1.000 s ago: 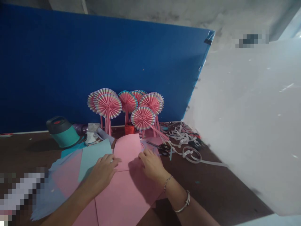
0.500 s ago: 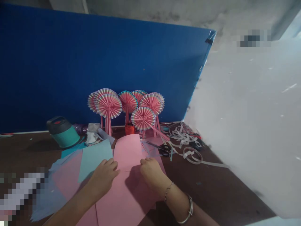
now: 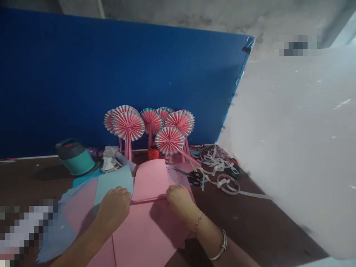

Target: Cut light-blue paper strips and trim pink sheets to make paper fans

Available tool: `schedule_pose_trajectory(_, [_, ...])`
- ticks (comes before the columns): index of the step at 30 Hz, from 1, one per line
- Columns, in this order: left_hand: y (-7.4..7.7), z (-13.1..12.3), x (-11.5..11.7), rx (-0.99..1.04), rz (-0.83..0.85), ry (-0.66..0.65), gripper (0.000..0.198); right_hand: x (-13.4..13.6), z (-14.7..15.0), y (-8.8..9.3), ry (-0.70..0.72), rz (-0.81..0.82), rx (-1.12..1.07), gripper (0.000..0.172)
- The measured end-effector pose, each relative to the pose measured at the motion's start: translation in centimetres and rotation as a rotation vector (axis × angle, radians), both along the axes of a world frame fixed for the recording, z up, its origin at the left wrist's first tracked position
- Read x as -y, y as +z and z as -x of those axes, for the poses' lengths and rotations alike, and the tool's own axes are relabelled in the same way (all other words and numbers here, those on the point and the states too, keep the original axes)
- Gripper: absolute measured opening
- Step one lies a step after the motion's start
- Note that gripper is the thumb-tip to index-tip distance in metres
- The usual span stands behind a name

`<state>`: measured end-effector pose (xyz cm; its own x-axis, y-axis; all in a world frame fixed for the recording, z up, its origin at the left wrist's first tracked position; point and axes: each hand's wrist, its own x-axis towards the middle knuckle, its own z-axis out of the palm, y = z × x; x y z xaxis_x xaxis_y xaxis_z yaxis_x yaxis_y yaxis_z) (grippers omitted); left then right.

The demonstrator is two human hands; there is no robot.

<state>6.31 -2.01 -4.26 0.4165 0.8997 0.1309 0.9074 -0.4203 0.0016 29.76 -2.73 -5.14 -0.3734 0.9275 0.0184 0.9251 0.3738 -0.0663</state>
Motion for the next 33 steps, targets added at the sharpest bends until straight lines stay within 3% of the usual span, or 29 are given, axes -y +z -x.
schedule_pose_trajectory(3, [0.5, 0.0, 0.2, 0.126, -0.046, 0.143, 0.033, -0.3, -0.4, -0.7, -0.054, -0.158, -0.229, 0.014])
schedule_pose_trajectory(8, [0.2, -0.4, 0.6, 0.525, 0.085, 0.176, 0.026, -0.5, -0.4, -1.3, 0.103, -0.411, -0.515, 0.015])
schedule_pose_trajectory(12, [-0.7, -1.2, 0.4, 0.910, 0.293, 0.208, 0.052, 0.0, 0.1, -0.8, 0.234, -0.524, -0.535, 0.015])
schedule_pose_trajectory(15, [-1.2, -1.7, 0.3, 1.075, 0.325, 0.278, 0.055, 0.4, 0.7, -0.5, 0.351, -0.531, -0.474, 0.017])
schedule_pose_trajectory(17, [-1.5, -1.7, 0.3, 1.066, 0.220, 0.272, 0.051, 0.6, 1.0, -0.4, 0.424, -0.498, -0.431, 0.017])
schedule_pose_trajectory(20, [-2.2, -1.3, 0.5, 0.950, -0.125, 0.204, 0.045, 0.8, 1.3, -0.2, 0.485, -0.471, -0.401, 0.015])
schedule_pose_trajectory(24, [-2.4, -0.2, 0.9, 0.710, -0.584, -0.049, 0.020, 1.3, 1.0, 0.2, 0.485, -0.660, -0.517, 0.023])
schedule_pose_trajectory(28, [-0.9, 0.6, 1.6, 0.559, -0.658, -0.159, 0.035, 2.5, 0.1, -0.7, 0.427, -0.862, -0.516, 0.025])
schedule_pose_trajectory(31, [0.0, 0.0, 2.0, 0.350, -0.595, -0.112, 0.039, 3.2, 0.0, -1.5, 0.397, -0.772, -0.358, 0.012])
schedule_pose_trajectory(33, [-0.1, -0.7, 1.9, 0.272, -0.546, -0.080, 0.036, 3.3, 0.5, -1.5, 0.382, -0.735, -0.296, 0.015])
